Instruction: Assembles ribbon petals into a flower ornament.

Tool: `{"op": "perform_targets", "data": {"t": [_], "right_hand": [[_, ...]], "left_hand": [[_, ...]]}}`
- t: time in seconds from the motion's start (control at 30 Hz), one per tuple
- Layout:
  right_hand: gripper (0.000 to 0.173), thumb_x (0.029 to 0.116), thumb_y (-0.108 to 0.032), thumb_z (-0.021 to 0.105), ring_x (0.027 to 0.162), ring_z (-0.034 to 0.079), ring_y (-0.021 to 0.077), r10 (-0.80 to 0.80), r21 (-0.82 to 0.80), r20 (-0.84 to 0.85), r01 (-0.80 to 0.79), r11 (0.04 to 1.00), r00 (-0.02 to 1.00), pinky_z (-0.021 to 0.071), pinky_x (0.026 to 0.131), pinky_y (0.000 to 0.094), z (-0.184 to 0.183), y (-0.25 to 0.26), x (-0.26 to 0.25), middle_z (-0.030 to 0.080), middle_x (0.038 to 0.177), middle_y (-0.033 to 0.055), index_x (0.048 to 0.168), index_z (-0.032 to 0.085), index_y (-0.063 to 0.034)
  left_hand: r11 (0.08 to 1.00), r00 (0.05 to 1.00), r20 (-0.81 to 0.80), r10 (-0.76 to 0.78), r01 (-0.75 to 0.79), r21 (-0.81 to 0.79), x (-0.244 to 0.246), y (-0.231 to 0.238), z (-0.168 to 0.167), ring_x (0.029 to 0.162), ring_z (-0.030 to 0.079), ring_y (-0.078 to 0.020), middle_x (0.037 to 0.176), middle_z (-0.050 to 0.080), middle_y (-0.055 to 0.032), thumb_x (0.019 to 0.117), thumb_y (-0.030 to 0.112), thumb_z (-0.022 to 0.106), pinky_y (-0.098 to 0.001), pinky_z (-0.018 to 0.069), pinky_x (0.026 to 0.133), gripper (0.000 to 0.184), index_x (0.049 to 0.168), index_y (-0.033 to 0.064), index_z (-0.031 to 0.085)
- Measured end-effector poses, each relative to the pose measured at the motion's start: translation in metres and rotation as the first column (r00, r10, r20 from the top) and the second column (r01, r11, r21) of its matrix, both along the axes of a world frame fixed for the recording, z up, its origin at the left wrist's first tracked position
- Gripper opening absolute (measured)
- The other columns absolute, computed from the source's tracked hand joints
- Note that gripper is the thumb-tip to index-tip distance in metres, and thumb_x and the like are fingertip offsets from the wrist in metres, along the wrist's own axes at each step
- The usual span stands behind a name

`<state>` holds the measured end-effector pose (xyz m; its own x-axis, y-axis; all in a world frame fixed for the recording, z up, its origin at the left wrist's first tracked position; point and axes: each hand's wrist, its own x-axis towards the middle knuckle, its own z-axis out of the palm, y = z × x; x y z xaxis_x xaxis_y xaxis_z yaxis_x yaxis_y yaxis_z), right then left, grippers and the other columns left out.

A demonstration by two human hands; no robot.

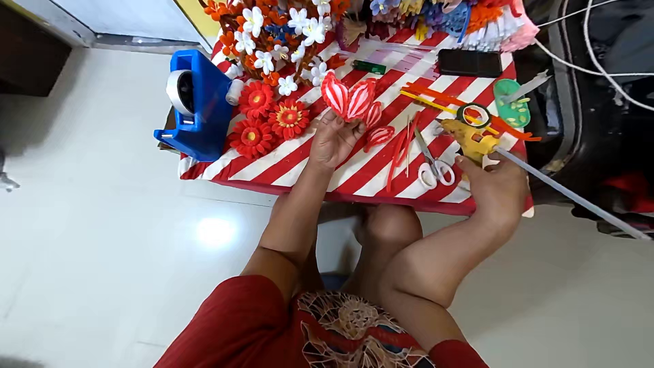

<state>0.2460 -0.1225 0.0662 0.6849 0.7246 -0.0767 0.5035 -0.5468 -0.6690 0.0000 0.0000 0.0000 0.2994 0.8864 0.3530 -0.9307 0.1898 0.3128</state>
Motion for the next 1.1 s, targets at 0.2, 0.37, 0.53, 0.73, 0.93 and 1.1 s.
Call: {"op": "perform_targets", "data": {"t": [0.2, 0.37, 0.53, 0.73, 0.93, 1.1], "right_hand": [[0.042, 0.0962, -0.027, 0.073, 0.13, 0.053, 0.0449, 0.05, 0.048, -0.007, -0.05, 0.998, 0.999, 0.0355, 0.108, 0.0679, -0.021, 0.021, 0.002, 0.062, 0.131, 0.0288, 0.128, 0.066, 0.0005], [0.041, 0.0958, -0.02, 0.072, 0.125, 0.058, 0.0331, 0.032, 0.198, -0.049, -0.022, 0.98, 0.998, 0.0417, 0.108, 0.0546, -0.009, 0.013, -0.004, 0.063, 0.129, 0.0242, 0.13, 0.064, 0.002], [0.03, 0.0948, -0.007, 0.067, 0.088, 0.066, 0.0013, 0.188, 0.6, -0.181, -0.043, 0.799, 0.965, 0.0573, 0.081, 0.0233, -0.002, 0.001, -0.012, 0.069, 0.106, -0.0008, 0.123, 0.059, 0.0003], [0.029, 0.0941, -0.012, 0.071, 0.092, 0.071, 0.0044, 0.607, 0.841, -0.082, -0.272, 0.468, 0.79, 0.0602, 0.081, 0.0238, -0.003, -0.001, -0.02, 0.074, 0.111, -0.0104, 0.121, 0.065, -0.0202], [0.029, 0.0962, -0.02, 0.071, 0.097, 0.069, 0.0027, 0.696, 0.821, -0.045, -0.37, 0.435, 0.716, 0.059, 0.086, 0.0231, -0.003, 0.006, -0.034, 0.072, 0.114, -0.0126, 0.124, 0.065, -0.0232], [0.029, 0.0964, -0.014, 0.068, 0.103, 0.067, 0.0021, 0.704, 0.8, -0.055, -0.391, 0.455, 0.708, 0.0579, 0.092, 0.0243, -0.002, 0.01, -0.047, 0.07, 0.114, -0.0139, 0.124, 0.062, -0.0189]], "left_hand": [[0.999, 0.999, 0.019, -0.031, 0.031, -0.024, 0.01, -0.001, -0.002, 0.081, 0.07, -0.0125, 0.088, 0.073, -0.0026, 0.0875, 0.021, 0.079, -0.0291, 0.0574, 0.078, 0.009, 0.094, 0.0153, 0.075], [0.998, 1.0, -0.006, -0.007, 0.007, -0.067, 0.011, -0.002, -0.001, 0.075, 0.065, -0.0083, 0.083, 0.069, 0.0015, 0.0883, 0.022, 0.078, -0.0248, 0.0531, 0.07, 0.008, 0.091, 0.0161, 0.073], [0.995, 1.0, 0.002, -0.004, 0.004, -0.102, 0.01, -0.002, -0.003, 0.076, 0.065, -0.009, 0.084, 0.069, 0.0005, 0.0883, 0.02, 0.078, -0.0248, 0.0535, 0.07, 0.008, 0.09, 0.0152, 0.072], [0.995, 1.0, -0.019, -0.006, 0.004, -0.1, 0.011, -0.002, -0.002, 0.077, 0.065, -0.0085, 0.087, 0.07, 0.0004, 0.0887, 0.022, 0.078, -0.0237, 0.0538, 0.073, 0.012, 0.096, 0.0154, 0.071], [0.996, 1.0, -0.009, -0.011, 0.01, -0.092, 0.011, -0.002, -0.003, 0.078, 0.066, -0.0093, 0.088, 0.07, -0.0002, 0.0893, 0.021, 0.077, -0.0244, 0.0543, 0.074, 0.011, 0.096, 0.015, 0.071], [0.995, 1.0, -0.001, -0.011, 0.011, -0.101, 0.012, -0.002, -0.003, 0.078, 0.066, -0.0093, 0.085, 0.07, 0.0, 0.0893, 0.02, 0.077, -0.0247, 0.0543, 0.074, 0.009, 0.094, 0.0148, 0.071]]}}
